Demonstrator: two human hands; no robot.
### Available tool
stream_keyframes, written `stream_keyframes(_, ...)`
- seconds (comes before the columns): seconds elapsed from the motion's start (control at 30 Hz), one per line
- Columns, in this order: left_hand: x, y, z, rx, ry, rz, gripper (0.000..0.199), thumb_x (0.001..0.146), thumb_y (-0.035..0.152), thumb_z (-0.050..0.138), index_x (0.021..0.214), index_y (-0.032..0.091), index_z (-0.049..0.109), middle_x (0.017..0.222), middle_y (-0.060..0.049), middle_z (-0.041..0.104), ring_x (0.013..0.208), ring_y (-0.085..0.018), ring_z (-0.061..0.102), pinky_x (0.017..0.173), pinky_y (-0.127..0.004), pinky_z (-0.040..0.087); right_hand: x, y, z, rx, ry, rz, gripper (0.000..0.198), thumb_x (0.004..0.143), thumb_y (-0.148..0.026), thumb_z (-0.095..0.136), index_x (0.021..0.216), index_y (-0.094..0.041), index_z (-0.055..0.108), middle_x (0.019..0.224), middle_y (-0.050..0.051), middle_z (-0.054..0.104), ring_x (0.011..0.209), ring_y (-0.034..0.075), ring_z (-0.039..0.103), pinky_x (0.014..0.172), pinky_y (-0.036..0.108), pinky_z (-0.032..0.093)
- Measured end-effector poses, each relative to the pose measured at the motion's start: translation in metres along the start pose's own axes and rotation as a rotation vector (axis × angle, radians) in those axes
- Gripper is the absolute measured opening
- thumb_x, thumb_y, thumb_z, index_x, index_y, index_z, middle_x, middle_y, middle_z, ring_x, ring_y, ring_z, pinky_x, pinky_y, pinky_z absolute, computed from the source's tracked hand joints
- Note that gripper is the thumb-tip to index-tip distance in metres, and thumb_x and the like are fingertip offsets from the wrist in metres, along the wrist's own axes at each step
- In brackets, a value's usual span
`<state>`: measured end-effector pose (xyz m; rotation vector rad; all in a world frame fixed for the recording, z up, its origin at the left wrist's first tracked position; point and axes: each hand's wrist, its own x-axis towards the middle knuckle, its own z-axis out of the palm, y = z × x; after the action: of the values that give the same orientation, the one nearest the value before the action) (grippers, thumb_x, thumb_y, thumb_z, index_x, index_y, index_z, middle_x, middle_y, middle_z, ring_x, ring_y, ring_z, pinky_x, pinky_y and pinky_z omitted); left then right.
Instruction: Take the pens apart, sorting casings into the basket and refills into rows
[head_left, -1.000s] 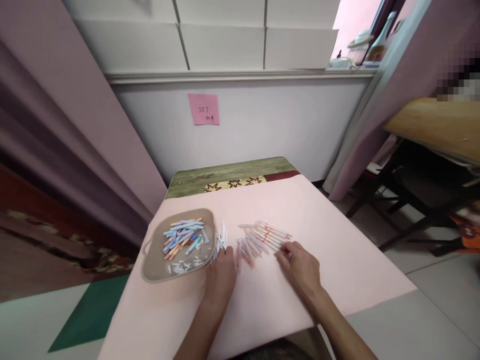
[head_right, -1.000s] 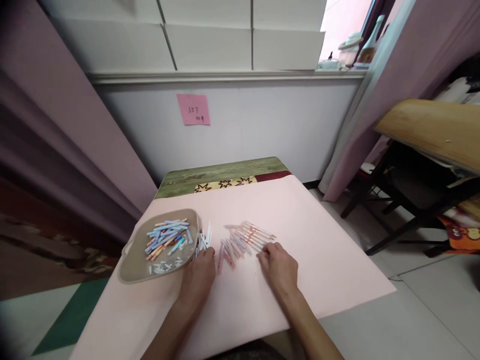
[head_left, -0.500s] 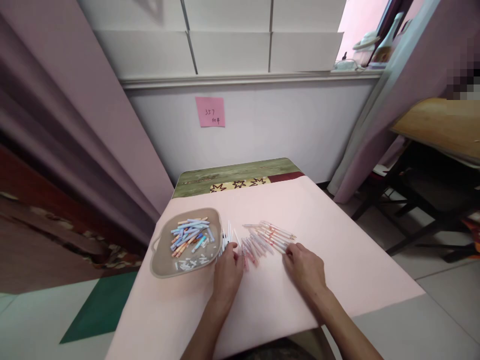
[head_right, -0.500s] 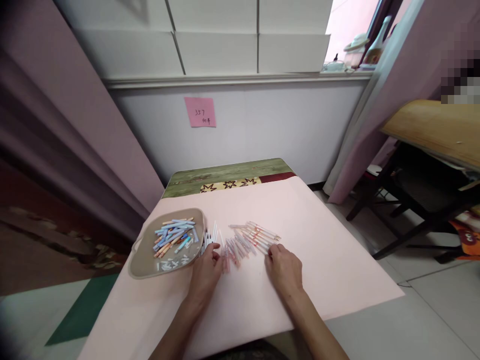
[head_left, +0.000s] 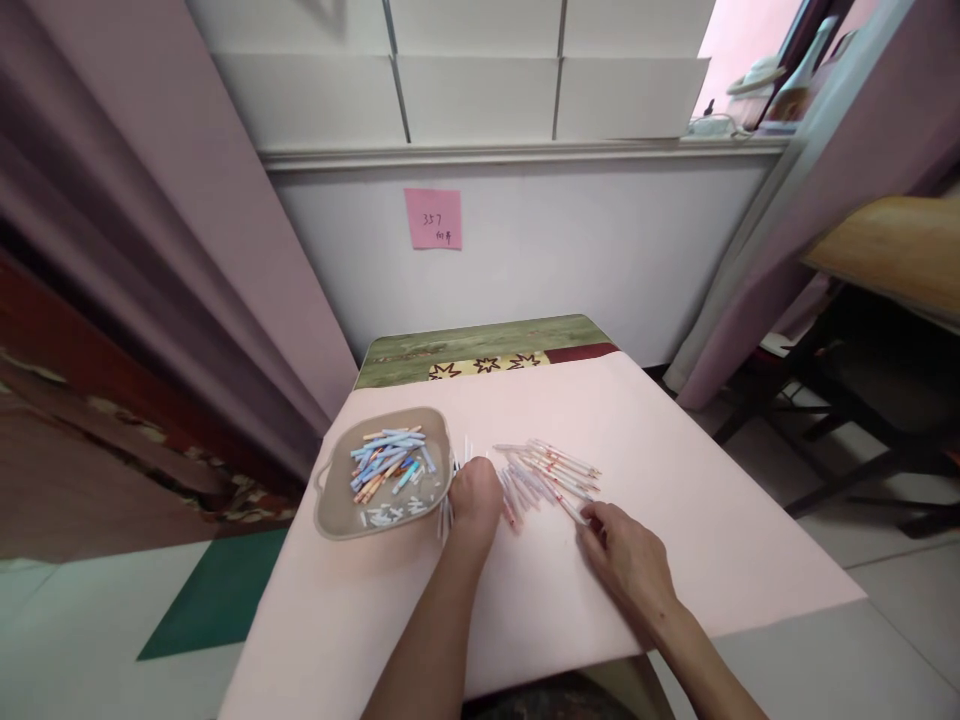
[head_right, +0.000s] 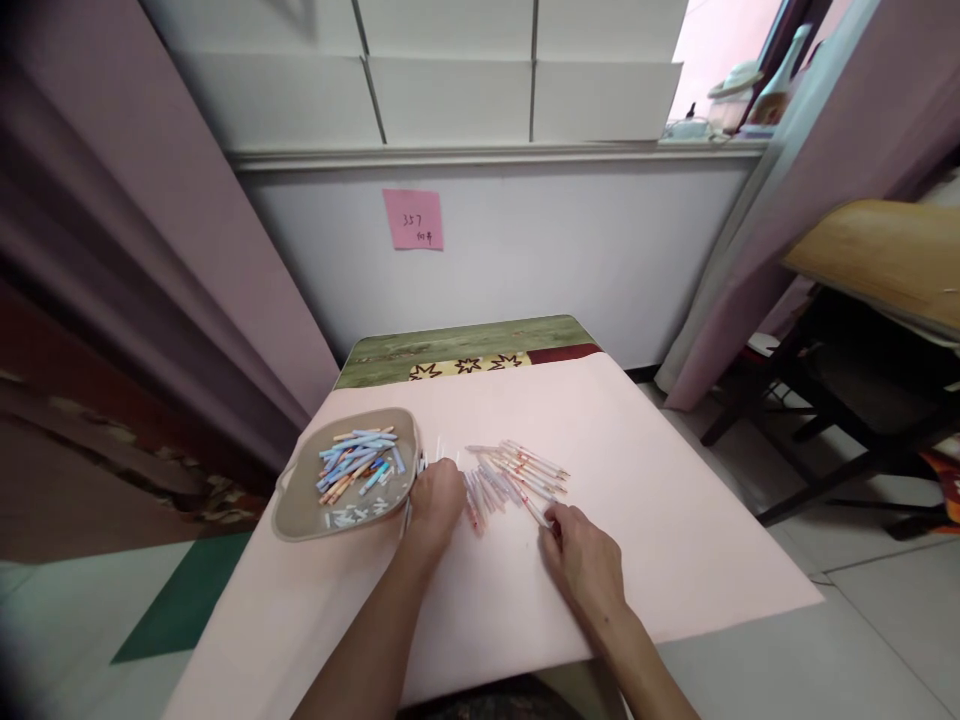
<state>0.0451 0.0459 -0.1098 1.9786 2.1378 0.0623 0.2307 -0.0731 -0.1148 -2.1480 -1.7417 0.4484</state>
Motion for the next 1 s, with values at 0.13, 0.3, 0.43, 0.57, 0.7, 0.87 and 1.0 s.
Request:
stream_keyframes(0.13,0.001,0.001,-0.003,0.008,-0.004,-0.021,0.022,0.079,0.008,0.049,0.082,0.009,0.072,0.080,-0.020,0.072,0.082,-0.027,0.071,0.064,-0.029,0.051,0.002,0.001,0.001,-0.002,-0.001,-0.024,0.018,0.083,-0.026,0.048,0.094,-0.024,0.062,0.085,0.001,0.067,0.074,0.017,0.061,0.059,0.026,0.033)
stream_keyframes(0.3,-0.010,0.008,-0.018,0.048,0.107,-0.026,0.028,0.088,0.014,0.042,0.100,0.006,0.065,0.086,-0.021,0.071,0.085,-0.028,0.070,0.069,-0.033,0.052,0.000,0.007,-0.001,0.071,0.008,-0.026,0.021,0.083,-0.026,0.048,0.095,-0.024,0.064,0.083,0.002,0.067,0.071,0.017,0.061,0.061,0.026,0.035)
stream_keyframes(0.43,-0.022,0.006,-0.024,0.093,0.145,-0.013,0.030,0.088,0.007,0.034,0.100,0.004,0.062,0.082,-0.022,0.070,0.082,-0.030,0.070,0.067,-0.036,0.052,0.001,0.015,-0.002,0.234,0.016,-0.016,0.015,0.081,-0.029,0.049,0.082,-0.022,0.062,0.067,0.000,0.063,0.062,0.017,0.057,0.058,0.027,0.035)
stream_keyframes(0.57,-0.035,-0.002,-0.018,0.127,0.123,-0.011,0.032,0.085,0.001,0.032,0.097,0.002,0.063,0.080,-0.023,0.070,0.081,-0.031,0.070,0.066,-0.036,0.052,0.005,0.023,-0.002,0.553,0.004,0.046,0.018,0.082,-0.036,0.050,0.082,-0.022,0.061,0.065,0.000,0.064,0.056,0.016,0.056,0.055,0.026,0.038)
stream_keyframes(0.7,-0.049,-0.014,-0.009,0.135,0.088,-0.023,0.033,0.086,0.001,0.032,0.094,0.002,0.063,0.081,-0.023,0.071,0.081,-0.030,0.070,0.067,-0.035,0.052,0.007,0.022,-0.001,0.883,-0.026,0.128,0.025,0.081,-0.043,0.055,0.087,-0.019,0.060,0.072,0.003,0.067,0.055,0.014,0.056,0.054,0.025,0.039)
stream_keyframes(0.87,-0.061,-0.030,-0.004,0.119,0.023,-0.044,0.030,0.085,0.004,0.035,0.094,0.003,0.063,0.079,-0.022,0.071,0.083,-0.031,0.070,0.066,-0.034,0.051,0.001,0.006,0.002,1.182,-0.171,0.180,0.030,0.077,-0.047,0.062,0.081,-0.018,0.057,0.070,0.002,0.066,0.048,0.009,0.048,0.046,0.021,0.031)
stream_keyframes(1.0,-0.063,-0.035,-0.004,0.111,0.014,-0.069,0.027,0.088,0.012,0.038,0.097,0.004,0.063,0.081,-0.022,0.070,0.085,-0.031,0.069,0.067,-0.035,0.049,-0.006,-0.009,0.004,1.390,-0.307,0.222,0.027,0.075,-0.041,0.065,0.082,-0.018,0.055,0.068,0.002,0.065,0.048,0.008,0.047,0.045,0.019,0.029)
